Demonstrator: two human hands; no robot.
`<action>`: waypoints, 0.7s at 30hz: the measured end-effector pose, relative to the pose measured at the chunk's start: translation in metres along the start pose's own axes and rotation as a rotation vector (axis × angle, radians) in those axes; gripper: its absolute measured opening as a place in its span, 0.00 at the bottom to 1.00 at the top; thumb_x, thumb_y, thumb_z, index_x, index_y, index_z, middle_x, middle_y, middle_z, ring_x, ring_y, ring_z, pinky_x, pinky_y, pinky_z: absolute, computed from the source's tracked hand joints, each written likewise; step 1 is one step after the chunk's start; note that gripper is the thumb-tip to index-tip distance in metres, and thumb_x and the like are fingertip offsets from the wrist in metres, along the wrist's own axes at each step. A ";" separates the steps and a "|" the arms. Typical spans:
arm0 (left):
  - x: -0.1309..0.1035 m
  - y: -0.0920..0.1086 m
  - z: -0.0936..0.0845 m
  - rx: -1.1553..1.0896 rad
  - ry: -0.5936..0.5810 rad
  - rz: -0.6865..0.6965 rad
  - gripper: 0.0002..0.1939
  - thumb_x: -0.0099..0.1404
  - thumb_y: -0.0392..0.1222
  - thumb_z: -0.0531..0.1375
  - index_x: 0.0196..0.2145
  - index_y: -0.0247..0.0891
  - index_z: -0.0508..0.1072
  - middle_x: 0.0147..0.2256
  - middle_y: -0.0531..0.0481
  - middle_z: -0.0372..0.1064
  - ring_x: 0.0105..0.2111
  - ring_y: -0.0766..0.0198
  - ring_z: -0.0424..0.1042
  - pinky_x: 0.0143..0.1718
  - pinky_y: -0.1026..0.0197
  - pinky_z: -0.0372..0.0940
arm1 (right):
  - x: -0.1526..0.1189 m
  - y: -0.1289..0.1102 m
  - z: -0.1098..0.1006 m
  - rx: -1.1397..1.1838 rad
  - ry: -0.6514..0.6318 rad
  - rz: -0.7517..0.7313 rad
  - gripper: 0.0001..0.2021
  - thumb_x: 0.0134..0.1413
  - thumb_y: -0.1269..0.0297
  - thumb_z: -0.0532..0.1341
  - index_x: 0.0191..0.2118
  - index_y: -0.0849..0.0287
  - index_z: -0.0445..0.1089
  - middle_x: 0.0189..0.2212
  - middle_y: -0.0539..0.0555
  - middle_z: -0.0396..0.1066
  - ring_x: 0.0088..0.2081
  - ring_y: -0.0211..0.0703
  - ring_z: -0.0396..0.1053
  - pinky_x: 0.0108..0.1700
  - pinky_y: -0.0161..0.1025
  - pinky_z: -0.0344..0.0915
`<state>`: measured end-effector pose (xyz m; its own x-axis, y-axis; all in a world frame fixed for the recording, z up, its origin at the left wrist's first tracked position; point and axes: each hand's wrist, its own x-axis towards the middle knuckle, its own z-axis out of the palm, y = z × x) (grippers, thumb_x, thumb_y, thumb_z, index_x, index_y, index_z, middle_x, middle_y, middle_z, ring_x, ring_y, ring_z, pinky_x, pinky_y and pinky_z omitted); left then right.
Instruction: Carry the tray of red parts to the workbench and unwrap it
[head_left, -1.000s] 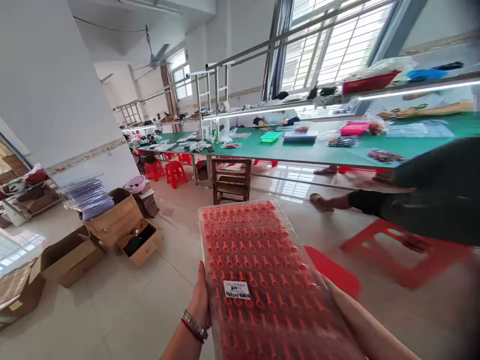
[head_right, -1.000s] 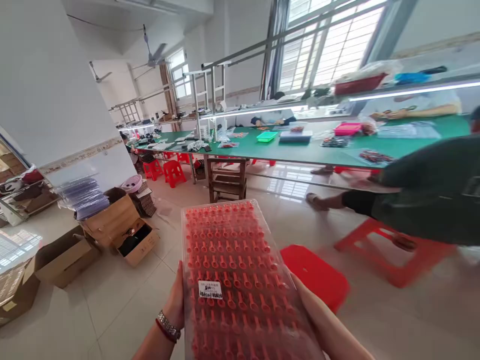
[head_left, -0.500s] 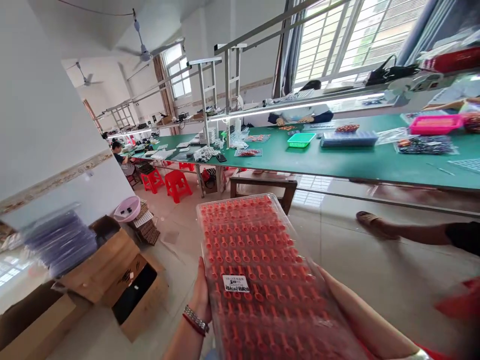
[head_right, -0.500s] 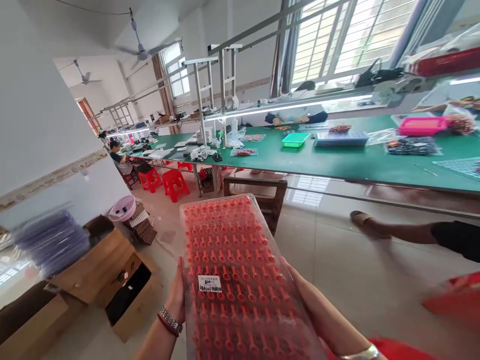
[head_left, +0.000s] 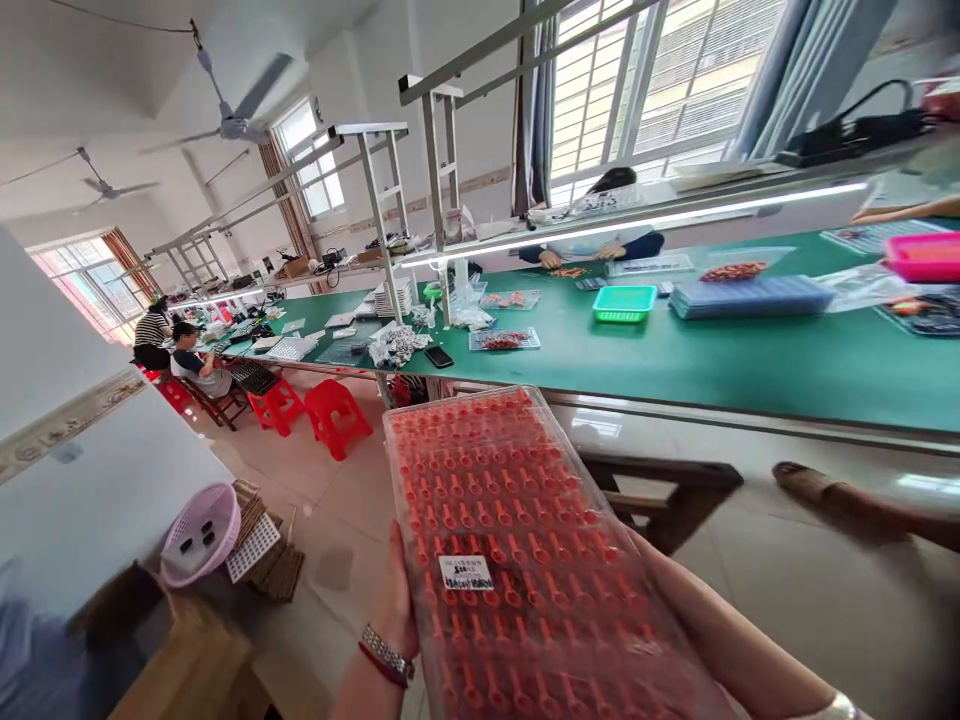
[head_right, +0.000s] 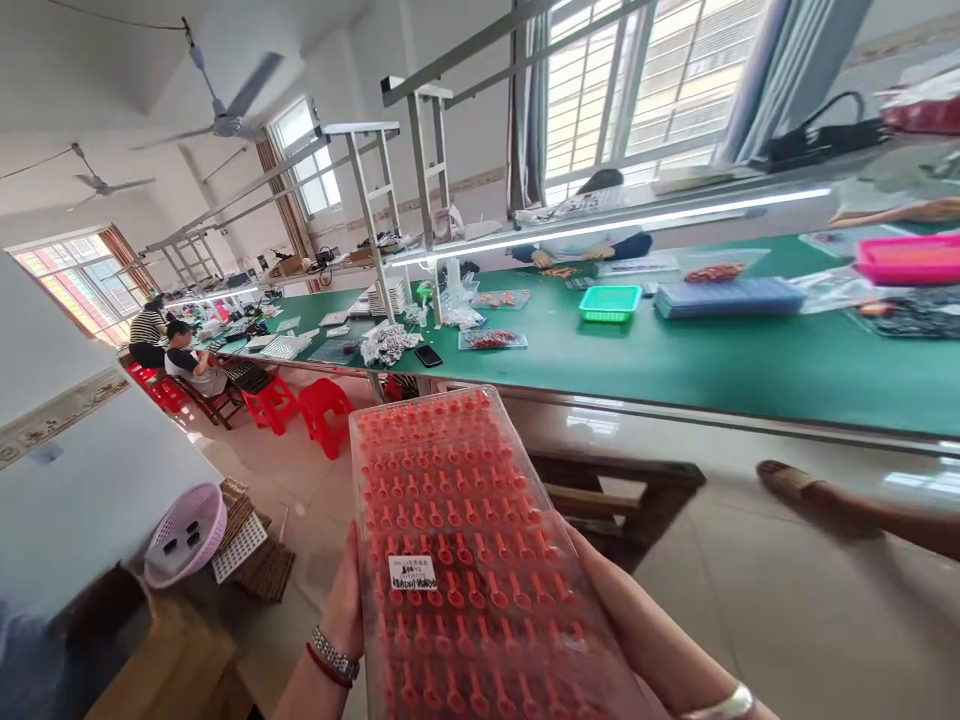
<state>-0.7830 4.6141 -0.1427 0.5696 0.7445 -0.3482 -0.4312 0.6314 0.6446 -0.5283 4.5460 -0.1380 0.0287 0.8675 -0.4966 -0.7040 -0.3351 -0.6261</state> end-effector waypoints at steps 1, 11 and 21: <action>0.021 0.014 -0.002 0.002 0.004 0.006 0.35 0.71 0.62 0.45 0.59 0.32 0.70 0.54 0.39 0.74 0.59 0.47 0.67 0.66 0.46 0.51 | 0.024 -0.012 0.004 0.007 -0.001 0.007 0.14 0.68 0.58 0.58 0.54 0.53 0.74 0.53 0.52 0.73 0.53 0.54 0.72 0.54 0.43 0.71; 0.199 0.134 -0.023 -0.031 -0.036 0.027 0.36 0.72 0.62 0.40 0.60 0.33 0.70 0.55 0.40 0.73 0.57 0.48 0.69 0.66 0.45 0.51 | 0.207 -0.115 0.058 -0.144 0.001 -0.031 0.20 0.66 0.54 0.59 0.59 0.53 0.69 0.54 0.54 0.73 0.52 0.56 0.72 0.55 0.47 0.70; 0.379 0.222 -0.049 -0.016 -0.173 -0.084 0.39 0.71 0.64 0.42 0.63 0.29 0.65 0.56 0.34 0.70 0.57 0.45 0.69 0.64 0.43 0.54 | 0.346 -0.176 0.091 0.097 -0.036 -0.045 0.23 0.62 0.55 0.64 0.60 0.55 0.69 0.54 0.57 0.72 0.56 0.60 0.68 0.59 0.53 0.65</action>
<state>-0.6973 5.0475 -0.1647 0.7154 0.6412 -0.2775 -0.3873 0.6945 0.6064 -0.4593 4.9383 -0.1452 0.0376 0.8940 -0.4465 -0.7679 -0.2601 -0.5853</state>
